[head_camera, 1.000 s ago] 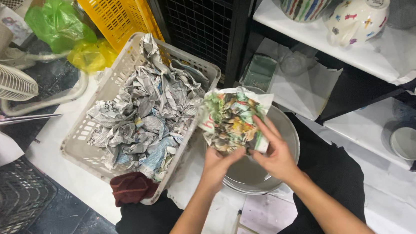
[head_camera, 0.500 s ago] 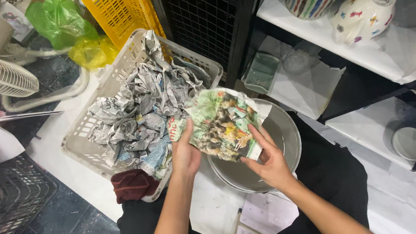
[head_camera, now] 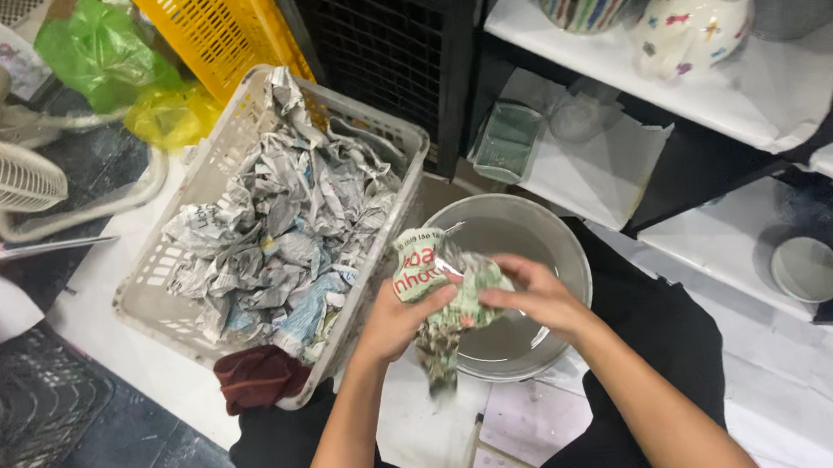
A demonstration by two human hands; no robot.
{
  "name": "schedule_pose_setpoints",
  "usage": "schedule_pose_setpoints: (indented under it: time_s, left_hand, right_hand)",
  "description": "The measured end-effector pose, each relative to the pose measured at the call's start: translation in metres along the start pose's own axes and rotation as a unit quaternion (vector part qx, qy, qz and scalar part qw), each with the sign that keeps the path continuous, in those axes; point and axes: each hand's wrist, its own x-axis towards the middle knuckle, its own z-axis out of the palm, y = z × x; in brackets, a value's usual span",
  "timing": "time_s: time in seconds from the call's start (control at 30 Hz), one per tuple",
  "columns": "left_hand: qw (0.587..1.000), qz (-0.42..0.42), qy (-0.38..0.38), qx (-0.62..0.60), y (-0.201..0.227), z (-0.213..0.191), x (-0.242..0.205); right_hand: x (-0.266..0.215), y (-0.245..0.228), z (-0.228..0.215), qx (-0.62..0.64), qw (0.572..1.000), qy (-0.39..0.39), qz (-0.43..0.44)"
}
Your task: The person sits on the floor and wraps individual ceramic dishes and glassware in newspaper. They pick items from a nearby shelf, fold newspaper around them, and place the wrapped items into a plastic basket.
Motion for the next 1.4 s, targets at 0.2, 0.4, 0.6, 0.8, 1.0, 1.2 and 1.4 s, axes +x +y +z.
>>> schedule_pose_setpoints:
  time_s: [0.2,0.4,0.6,0.8,1.0,1.2,1.4]
  left_hand:
    - [0.999,-0.029,0.023,-0.013,0.001,0.005,0.003]
    - [0.988,-0.102,0.084,-0.083,0.000,0.016,0.008]
    - [0.991,-0.103,0.018,-0.083,-0.024,0.043,0.001]
    - [0.994,-0.068,0.035,-0.083,-0.003,0.075,0.000]
    - [0.995,0.079,-0.063,0.014,0.006,0.139,0.003]
    - [0.990,-0.096,-0.094,0.043,-0.028,0.200,0.024]
    - [0.992,-0.051,-0.058,0.100,-0.049,0.280,0.047]
  right_hand:
    - [-0.006,-0.010,0.007,0.125,0.991,-0.008,0.054]
    - [0.005,-0.005,0.009,0.175,0.959,0.211,-0.068]
    - [0.001,-0.003,-0.012,0.106,0.920,0.329,-0.183]
    - [-0.027,-0.016,-0.046,0.206,0.874,0.407,-0.165]
    - [-0.076,-0.018,-0.093,0.230,0.846,0.454,-0.158]
    - [-0.131,0.004,-0.152,0.312,0.795,0.497,-0.153]
    - [-0.173,0.071,-0.222,0.288,0.736,0.589,-0.169]
